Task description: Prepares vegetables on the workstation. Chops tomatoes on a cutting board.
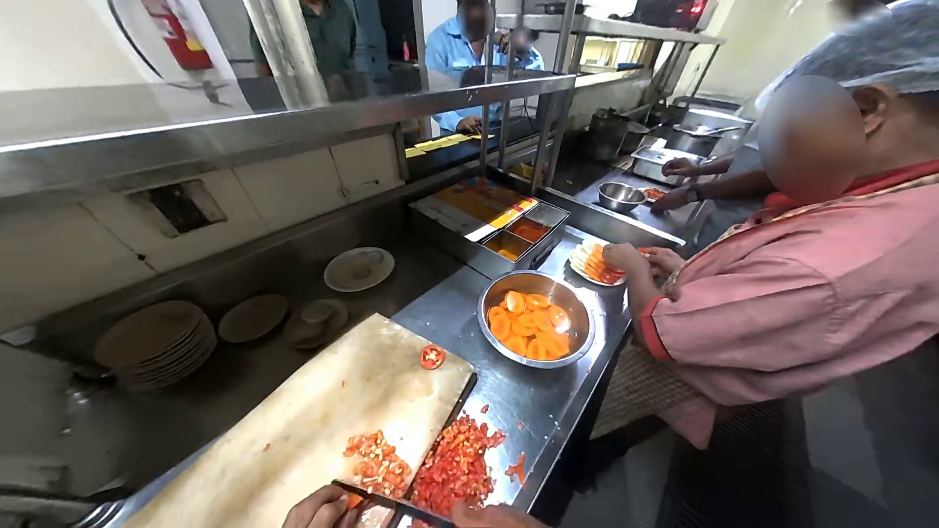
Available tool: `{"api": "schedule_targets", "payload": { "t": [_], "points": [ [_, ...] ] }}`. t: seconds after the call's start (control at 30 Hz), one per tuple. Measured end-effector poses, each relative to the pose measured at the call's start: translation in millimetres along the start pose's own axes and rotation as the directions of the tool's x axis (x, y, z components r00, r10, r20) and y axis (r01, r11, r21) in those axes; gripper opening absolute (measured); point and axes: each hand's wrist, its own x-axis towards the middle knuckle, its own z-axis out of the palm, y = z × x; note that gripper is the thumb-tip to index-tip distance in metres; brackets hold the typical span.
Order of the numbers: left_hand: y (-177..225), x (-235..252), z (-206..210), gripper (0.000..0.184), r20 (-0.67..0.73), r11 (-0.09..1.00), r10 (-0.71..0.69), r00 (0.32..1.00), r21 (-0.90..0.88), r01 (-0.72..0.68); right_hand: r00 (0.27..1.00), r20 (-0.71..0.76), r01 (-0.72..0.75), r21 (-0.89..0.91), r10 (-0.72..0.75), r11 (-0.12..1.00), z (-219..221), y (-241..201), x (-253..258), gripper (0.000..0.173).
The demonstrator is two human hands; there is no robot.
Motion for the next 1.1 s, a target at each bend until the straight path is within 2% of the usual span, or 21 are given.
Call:
{"api": "schedule_targets", "payload": {
  "t": [0.13,0.37,0.53,0.77,1.0,1.1],
  "points": [
    [0.8,2.3,-4.1,0.021,0.041,1.000,-0.010,0.999,-0.009,0.010,1.000,0.015,0.009,0.003,-0.009,1.000,-13.8,-5.1,2.6,0.038],
    [5.2,2.9,-7.5,0.016,0.032,1.000,-0.009,0.999,-0.013,0.010,0.999,0.023,0.044,-0.039,-0.043,0.998,-20.7,-31.9,-10.0,0.039],
    [4.2,1.2,1.2,0.017,-0.080,0.999,-0.031,0.996,-0.010,0.030,0.994,0.106,-0.015,-0.093,0.025,0.996,-31.0,-43.2,4.5,0.040],
    [1.5,1.8,5.0,0.019,-0.099,1.000,-0.026,0.995,-0.017,0.024,0.987,0.147,-0.040,-0.166,0.065,0.985,-41.5,-49.1,-10.2,0.038],
    [1.1,3.6,4.9,0.018,-0.082,1.000,-0.021,0.996,-0.008,0.021,0.995,0.101,0.017,-0.120,-0.005,0.993,-23.2,-61.6,53.4,0.037],
    [1.7,1.3,3.2,0.017,-0.093,1.000,-0.029,0.995,-0.011,0.029,0.994,0.105,0.007,-0.098,0.003,0.995,-13.3,-46.8,40.8,0.040]
  ]
}}
